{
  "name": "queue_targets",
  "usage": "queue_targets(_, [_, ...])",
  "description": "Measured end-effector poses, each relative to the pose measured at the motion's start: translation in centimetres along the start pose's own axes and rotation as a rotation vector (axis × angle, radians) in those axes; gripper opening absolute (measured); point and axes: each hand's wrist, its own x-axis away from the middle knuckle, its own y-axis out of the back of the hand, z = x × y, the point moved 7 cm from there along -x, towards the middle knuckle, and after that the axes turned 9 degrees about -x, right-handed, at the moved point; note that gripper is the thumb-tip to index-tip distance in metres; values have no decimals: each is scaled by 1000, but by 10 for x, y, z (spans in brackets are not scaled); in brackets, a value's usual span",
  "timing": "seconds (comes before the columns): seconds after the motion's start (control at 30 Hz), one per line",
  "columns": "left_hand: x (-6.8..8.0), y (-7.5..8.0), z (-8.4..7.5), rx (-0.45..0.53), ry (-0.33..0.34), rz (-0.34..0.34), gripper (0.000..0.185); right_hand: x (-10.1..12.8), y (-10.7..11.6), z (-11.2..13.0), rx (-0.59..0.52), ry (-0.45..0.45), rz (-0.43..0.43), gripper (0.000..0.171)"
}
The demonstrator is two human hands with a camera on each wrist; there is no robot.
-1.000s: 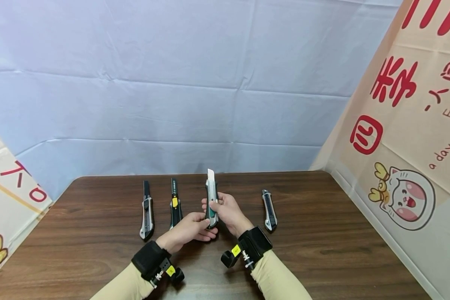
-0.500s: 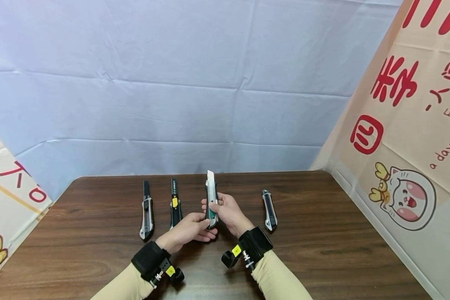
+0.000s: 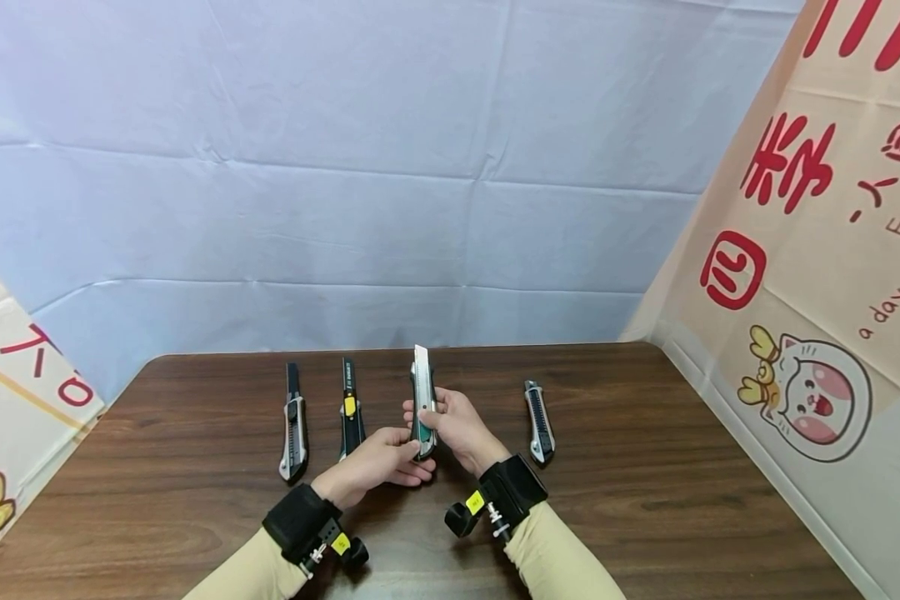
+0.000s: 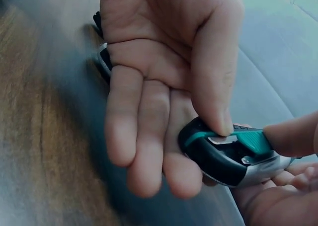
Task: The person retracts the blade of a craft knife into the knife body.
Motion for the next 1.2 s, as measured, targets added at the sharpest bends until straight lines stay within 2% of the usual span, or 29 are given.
queue_targets(0.23, [1, -1, -3, 21, -11, 9, 40, 0, 3, 9, -10, 21, -27, 44])
queue_targets(0.4, [2, 1, -4, 37, -32, -7, 38, -1, 3, 7, -32, 19, -50, 44])
queue_targets(0.67, [1, 3, 0, 42, -15, -41, 38, 2, 2, -1, -36, -10, -150, 39])
queue_targets(0.83, [1, 4, 1, 42, 9, -59, 37, 2, 0, 0, -22, 10, -153, 39])
queue_targets(1.2, [4, 2, -1, 14, 8, -67, 37, 3, 0, 0, -13, 26, -125, 40])
